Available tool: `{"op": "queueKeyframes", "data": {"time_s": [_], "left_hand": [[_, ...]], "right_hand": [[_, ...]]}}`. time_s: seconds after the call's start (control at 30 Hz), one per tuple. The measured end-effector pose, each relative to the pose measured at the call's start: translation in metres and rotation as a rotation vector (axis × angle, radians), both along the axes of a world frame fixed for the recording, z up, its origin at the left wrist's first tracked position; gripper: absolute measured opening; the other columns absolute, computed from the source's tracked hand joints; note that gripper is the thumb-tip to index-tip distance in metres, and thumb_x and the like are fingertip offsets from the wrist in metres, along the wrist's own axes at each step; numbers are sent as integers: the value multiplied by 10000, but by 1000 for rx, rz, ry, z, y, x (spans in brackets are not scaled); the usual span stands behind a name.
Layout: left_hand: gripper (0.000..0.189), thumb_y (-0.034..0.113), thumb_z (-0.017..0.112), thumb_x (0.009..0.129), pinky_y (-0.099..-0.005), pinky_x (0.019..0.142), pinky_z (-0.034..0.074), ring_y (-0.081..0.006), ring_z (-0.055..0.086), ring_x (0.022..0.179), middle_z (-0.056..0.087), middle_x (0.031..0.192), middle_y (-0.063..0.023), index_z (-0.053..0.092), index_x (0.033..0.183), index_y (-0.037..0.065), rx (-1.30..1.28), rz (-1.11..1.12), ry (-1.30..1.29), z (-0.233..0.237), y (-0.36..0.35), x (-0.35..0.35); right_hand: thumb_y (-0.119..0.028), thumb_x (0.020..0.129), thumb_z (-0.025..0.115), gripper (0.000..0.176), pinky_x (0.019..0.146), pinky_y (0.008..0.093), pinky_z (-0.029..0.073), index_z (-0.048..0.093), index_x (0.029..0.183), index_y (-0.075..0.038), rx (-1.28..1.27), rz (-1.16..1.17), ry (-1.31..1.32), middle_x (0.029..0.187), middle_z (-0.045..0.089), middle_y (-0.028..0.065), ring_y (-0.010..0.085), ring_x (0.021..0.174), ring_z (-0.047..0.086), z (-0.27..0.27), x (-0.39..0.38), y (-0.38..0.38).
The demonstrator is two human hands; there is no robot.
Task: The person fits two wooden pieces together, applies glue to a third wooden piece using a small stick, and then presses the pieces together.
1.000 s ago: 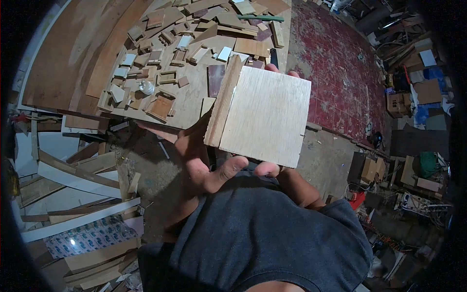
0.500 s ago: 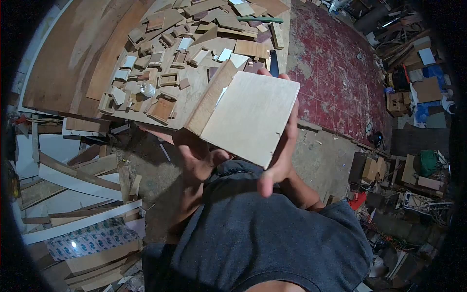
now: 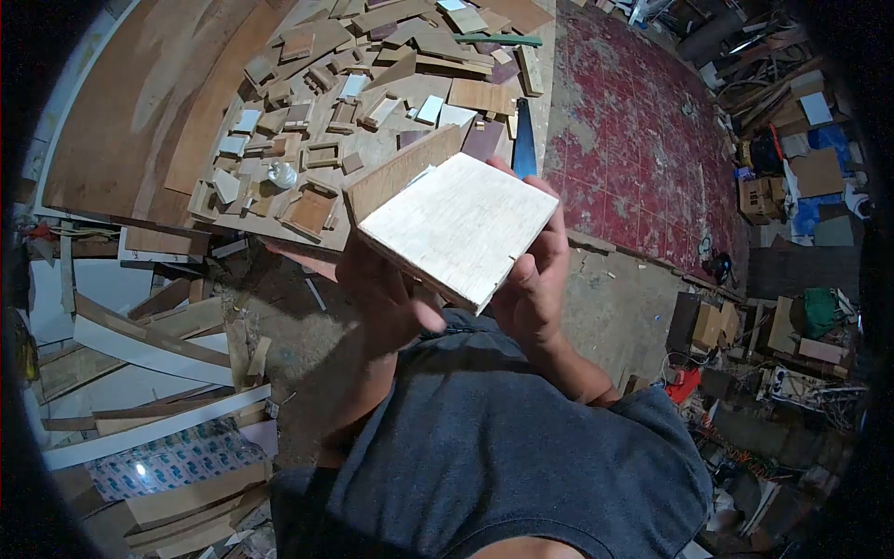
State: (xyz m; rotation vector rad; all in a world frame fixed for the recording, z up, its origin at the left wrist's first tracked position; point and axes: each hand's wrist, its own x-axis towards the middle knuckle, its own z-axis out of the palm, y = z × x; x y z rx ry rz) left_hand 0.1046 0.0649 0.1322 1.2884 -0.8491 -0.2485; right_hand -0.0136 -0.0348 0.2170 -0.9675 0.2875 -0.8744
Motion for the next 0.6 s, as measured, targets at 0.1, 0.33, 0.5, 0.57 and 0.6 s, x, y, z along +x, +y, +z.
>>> {"op": "queueKeyframes", "data": {"time_s": [0.1, 0.33, 0.5, 0.57, 0.6], "left_hand": [[706, 257, 777, 837, -365, 1000, 407, -222, 517, 1169, 537, 1282, -109, 354, 1370, 68, 29, 21, -109, 4, 35, -20], [644, 295, 750, 863, -356, 993, 409, -224, 530, 1154, 546, 1270, -109, 395, 1350, 69, 91, 86, -365, 15, 10, -38], [556, 396, 663, 917, -355, 954, 434, -227, 538, 1149, 550, 1264, -119, 467, 1326, 74, -141, -517, -169, -5, 16, -16], [545, 416, 635, 931, -364, 919, 465, -214, 530, 1157, 538, 1286, -114, 472, 1347, 104, -22, -296, 43, -17, 15, -33], [545, 416, 635, 931, -364, 919, 465, -214, 530, 1157, 538, 1286, -114, 472, 1347, 104, -22, -297, 43, -25, 17, -35]], "right_hand": [[-334, 723, 858, 913, 1119, 420, 329, 305, 1390, -46, 15, -12, 3, 1456, 382, 215, 288, 1341, 403, 0, 1, 4], [-200, 709, 872, 819, 1121, 429, 326, 348, 1321, -57, -28, -32, -39, 1457, 359, 224, 281, 1348, 386, -9, 6, 17], [-220, 750, 842, 708, 1107, 406, 324, 400, 1277, -52, -64, 5, -22, 1447, 378, 202, 267, 1333, 398, -14, 5, 16], [-228, 757, 836, 682, 1103, 404, 327, 411, 1262, -54, -60, 11, -20, 1436, 388, 197, 263, 1327, 402, -13, 4, 18], [-236, 765, 831, 657, 1098, 402, 331, 422, 1247, -56, -57, 19, -18, 1425, 397, 193, 259, 1320, 406, -12, 4, 18]]}}
